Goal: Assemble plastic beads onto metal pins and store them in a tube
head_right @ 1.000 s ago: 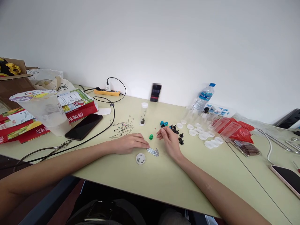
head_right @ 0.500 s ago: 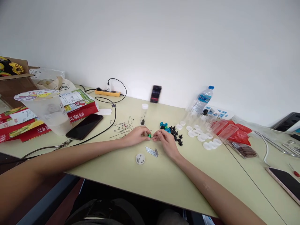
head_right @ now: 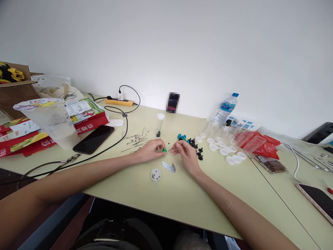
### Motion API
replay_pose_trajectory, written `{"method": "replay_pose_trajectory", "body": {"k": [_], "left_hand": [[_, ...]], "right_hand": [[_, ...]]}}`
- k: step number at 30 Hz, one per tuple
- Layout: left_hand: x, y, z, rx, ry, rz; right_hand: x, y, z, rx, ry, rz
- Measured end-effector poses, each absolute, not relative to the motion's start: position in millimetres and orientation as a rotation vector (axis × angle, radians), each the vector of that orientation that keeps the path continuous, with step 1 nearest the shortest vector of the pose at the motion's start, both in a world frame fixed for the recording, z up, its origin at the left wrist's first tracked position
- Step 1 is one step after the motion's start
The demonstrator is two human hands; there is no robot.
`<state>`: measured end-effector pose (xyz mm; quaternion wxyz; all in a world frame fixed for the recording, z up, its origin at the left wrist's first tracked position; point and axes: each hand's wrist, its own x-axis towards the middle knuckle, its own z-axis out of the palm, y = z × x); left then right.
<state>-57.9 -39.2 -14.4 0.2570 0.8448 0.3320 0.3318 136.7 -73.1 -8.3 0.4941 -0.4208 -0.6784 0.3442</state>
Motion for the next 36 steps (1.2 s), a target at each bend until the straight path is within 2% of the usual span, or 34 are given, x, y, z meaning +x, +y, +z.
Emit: {"method": "replay_pose_trajectory", "body": {"k": [19,36], "left_hand": [[-57.2,-35.7,-19.8,2.174,0.732,0.829],[-57.3,-32.8,-18.6,2.176,0.749,0.836]], "right_hand": [[137.6,-77.7,-9.2,-1.01,-1.707,0.739],[136.9,-81.1,-8.4,-1.034,-1.956,0.476]]}}
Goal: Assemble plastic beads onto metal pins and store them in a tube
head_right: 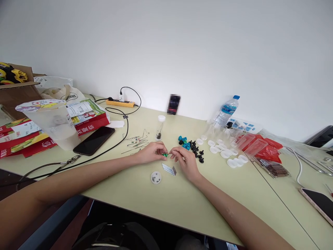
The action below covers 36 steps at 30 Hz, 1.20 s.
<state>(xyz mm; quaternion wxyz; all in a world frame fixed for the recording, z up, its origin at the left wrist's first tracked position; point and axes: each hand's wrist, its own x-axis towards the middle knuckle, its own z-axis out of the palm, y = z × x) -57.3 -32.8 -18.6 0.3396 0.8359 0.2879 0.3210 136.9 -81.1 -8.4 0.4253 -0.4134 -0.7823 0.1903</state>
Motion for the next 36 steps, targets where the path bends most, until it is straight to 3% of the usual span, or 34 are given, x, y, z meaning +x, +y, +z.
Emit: {"method": "replay_pose_trajectory", "body": {"k": [15,25,31,34,36], "left_hand": [[-57,-29,-24,2.103,0.629,0.775],[-60,-25,-24,2.147,0.821,0.792],[-88,-1,-1,2.249,0.812,0.52],[-112,10,14,2.313,0.954,0.503],[-126,16,18,2.416,1.317,0.512]], "right_hand": [[137,-82,-5,-0.993,-1.971,0.586],[134,-75,-9,-1.102,-1.819,0.721],[136,-74,-8,-1.127,-1.665,0.783],[138,-74,-8,-1.137,-1.603,0.81],[139,-73,-8,-1.143,-1.572,0.819]]}}
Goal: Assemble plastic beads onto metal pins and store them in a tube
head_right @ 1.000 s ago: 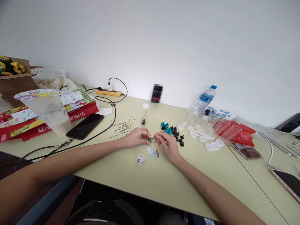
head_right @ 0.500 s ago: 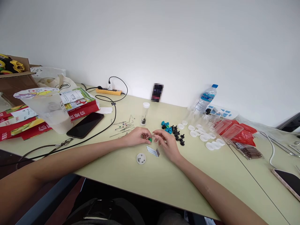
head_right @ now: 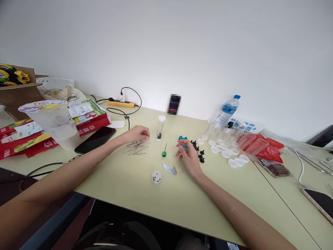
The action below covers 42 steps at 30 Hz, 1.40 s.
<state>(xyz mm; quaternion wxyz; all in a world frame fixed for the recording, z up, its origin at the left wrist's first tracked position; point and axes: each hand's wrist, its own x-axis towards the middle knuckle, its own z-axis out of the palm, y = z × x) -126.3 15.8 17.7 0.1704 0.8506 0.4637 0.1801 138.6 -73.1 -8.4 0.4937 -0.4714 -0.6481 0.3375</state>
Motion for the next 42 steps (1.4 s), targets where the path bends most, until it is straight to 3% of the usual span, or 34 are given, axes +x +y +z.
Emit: {"method": "replay_pose_trajectory", "body": {"k": [9,18,26,33,42], "left_hand": [[-131,39,-5,2.459,1.864,0.497],[-122,28,-4,2.603,1.875,0.345],[-133,24,2,2.555,1.872,0.623],[-118,-7,23,2.286,1.316,1.51],[-72,-70,13,2.896,0.675,1.269]], "right_hand": [[139,-71,-11,-1.154,-1.577,0.838],[139,-71,-12,-1.155,-1.618,0.835],[139,-71,-11,-1.151,-1.628,0.852],[137,-76,-5,-1.11,-1.594,0.776],[138,-94,-17,-0.846,-1.906,0.669]]}}
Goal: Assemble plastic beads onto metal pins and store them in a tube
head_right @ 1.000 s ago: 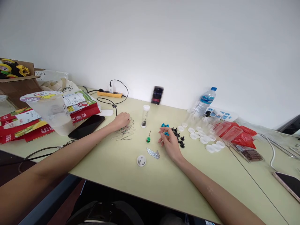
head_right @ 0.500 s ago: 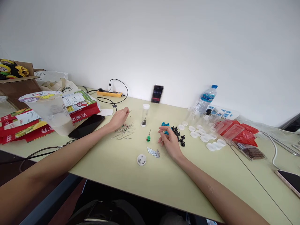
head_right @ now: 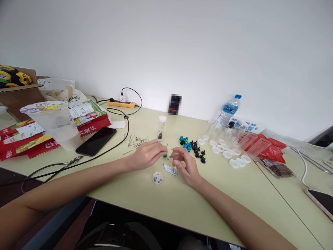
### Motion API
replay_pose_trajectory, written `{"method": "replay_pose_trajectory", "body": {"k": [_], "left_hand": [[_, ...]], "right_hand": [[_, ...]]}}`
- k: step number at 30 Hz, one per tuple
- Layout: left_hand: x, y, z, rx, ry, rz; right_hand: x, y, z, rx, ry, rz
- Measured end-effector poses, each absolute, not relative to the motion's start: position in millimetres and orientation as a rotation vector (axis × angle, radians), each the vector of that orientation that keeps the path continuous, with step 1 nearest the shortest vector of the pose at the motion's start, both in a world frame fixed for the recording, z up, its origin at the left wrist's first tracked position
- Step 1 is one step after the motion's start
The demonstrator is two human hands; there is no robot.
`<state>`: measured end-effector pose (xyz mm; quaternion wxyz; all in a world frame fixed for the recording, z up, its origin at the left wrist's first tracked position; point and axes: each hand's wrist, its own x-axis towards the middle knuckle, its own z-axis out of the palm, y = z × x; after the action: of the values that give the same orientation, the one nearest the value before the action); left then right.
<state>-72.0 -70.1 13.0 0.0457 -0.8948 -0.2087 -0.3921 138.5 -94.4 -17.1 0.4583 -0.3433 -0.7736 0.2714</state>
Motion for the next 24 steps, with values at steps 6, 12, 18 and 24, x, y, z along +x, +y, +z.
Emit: {"method": "replay_pose_trajectory", "body": {"k": [6,12,18,24], "left_hand": [[-68,-73,9,-2.824,-0.573,-1.221],[-88,-44,19,-2.749,-1.096,-1.465],[-123,8,8,-2.683,-1.565,-0.778],[-137,24,-3,-2.7,-1.676,-0.658]], "right_hand": [[136,-97,-17,-0.898,-1.998,0.49],[135,-88,-9,-0.999,-1.633,0.631],[139,-77,-5,-1.084,-1.436,0.659],[140,-81,-7,-1.025,-1.6,0.592]]}}
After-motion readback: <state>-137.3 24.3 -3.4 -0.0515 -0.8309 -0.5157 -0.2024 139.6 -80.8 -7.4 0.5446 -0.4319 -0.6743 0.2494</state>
